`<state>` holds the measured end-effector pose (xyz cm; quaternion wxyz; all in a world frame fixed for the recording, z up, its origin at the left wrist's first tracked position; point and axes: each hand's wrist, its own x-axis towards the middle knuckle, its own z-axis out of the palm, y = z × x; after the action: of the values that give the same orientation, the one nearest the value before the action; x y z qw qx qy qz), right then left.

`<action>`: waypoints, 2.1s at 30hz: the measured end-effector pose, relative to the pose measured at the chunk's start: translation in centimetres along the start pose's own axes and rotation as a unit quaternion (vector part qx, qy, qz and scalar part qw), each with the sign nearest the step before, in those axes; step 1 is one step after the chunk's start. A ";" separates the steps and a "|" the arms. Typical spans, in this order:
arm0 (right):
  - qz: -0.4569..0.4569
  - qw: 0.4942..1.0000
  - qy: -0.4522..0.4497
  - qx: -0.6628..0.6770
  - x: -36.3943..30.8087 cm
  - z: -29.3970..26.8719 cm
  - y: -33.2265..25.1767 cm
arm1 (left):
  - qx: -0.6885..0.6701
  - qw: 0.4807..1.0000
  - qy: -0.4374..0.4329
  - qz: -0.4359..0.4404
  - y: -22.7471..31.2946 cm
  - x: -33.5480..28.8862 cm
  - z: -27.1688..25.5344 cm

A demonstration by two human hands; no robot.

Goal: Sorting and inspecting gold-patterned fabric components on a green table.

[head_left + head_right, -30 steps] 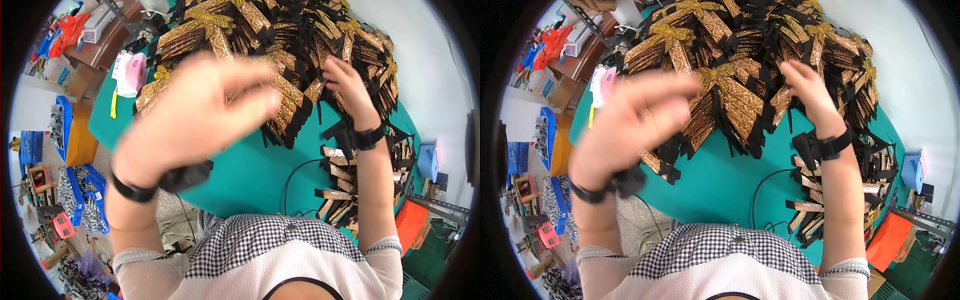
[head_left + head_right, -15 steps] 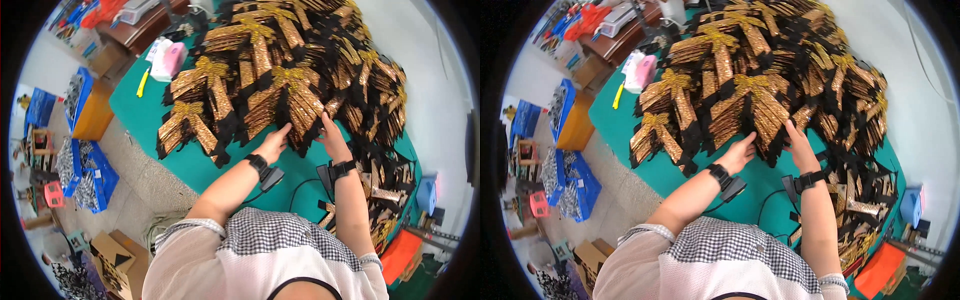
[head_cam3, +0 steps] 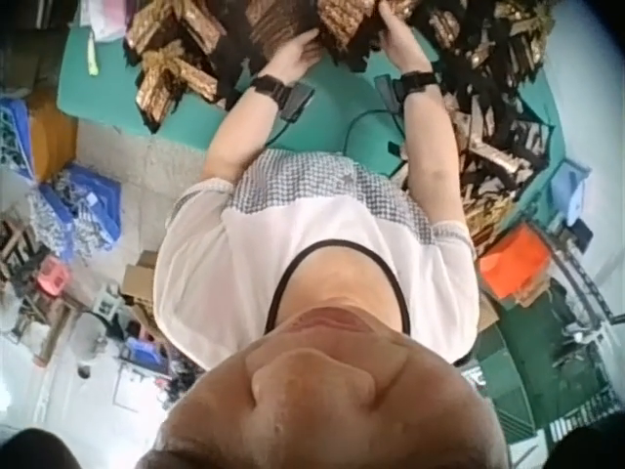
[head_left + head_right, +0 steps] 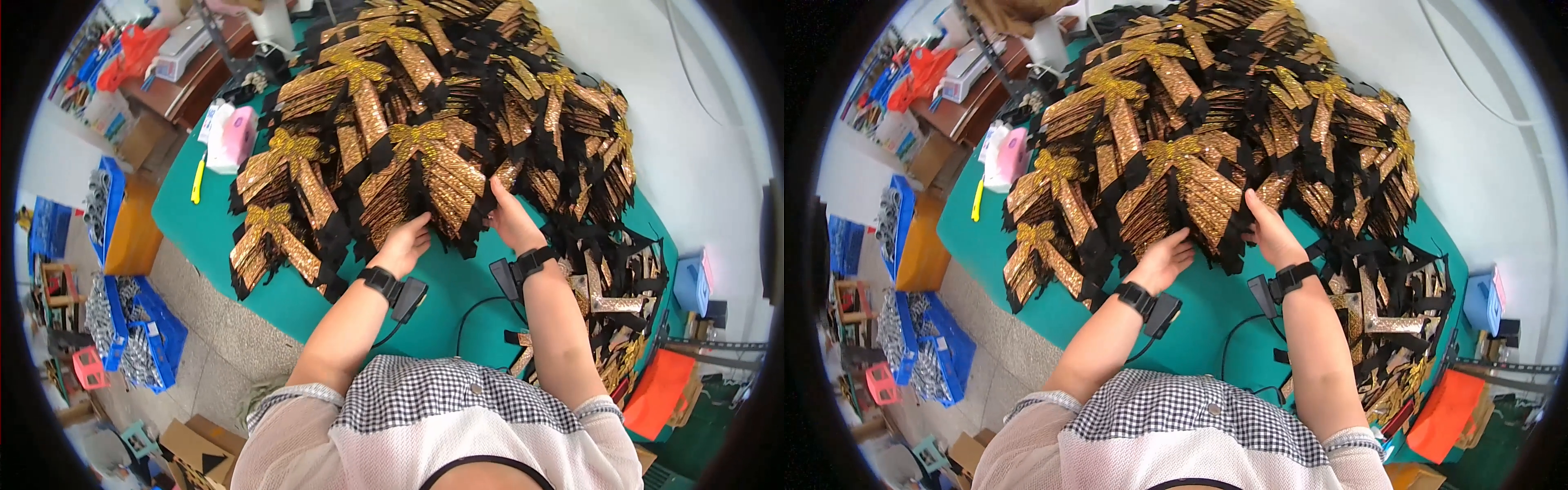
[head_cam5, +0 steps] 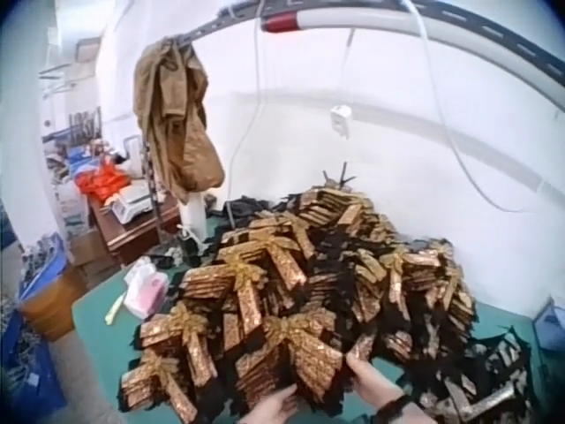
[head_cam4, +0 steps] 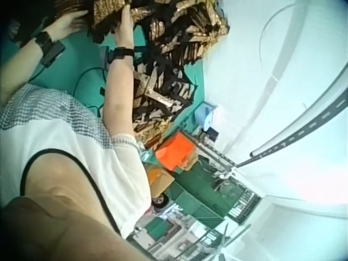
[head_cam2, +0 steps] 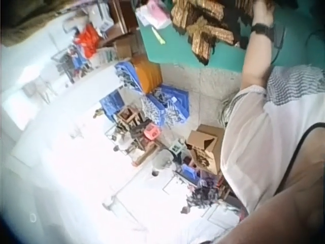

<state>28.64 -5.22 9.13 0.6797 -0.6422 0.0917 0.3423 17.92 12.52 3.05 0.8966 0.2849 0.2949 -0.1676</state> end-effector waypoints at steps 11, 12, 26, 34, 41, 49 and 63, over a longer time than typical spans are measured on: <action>0.026 0.995 -0.063 -0.077 1.4 1.9 -1.7 | -0.144 0.986 0.065 0.045 0.5 1.9 1.9; 0.022 0.994 -0.078 -0.073 1.6 1.9 -1.6 | -0.154 0.985 0.063 0.048 0.6 2.0 1.9; -0.054 0.997 -0.048 0.011 -0.3 -0.5 -1.8 | -0.104 0.992 0.042 0.053 -1.3 0.2 0.3; -0.125 0.982 0.125 0.058 -6.7 -2.2 -0.2 | 0.217 0.973 -0.052 -0.053 -3.3 -10.4 -2.0; -0.095 0.986 0.121 0.067 -11.2 -2.7 5.6 | 0.271 0.959 0.066 0.051 0.1 -19.0 -10.4; 0.014 0.989 -0.090 -0.119 -11.5 7.9 10.3 | -0.017 0.935 0.286 0.211 3.1 -16.2 -16.0; 0.088 0.972 -0.136 -0.171 -5.3 23.1 11.8 | -0.098 0.957 0.235 0.136 5.7 -14.7 -16.1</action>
<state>10.56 13.91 6.24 0.5328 -0.6857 -0.0057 0.4959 2.35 28.75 3.88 0.8401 0.2641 0.4702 0.0576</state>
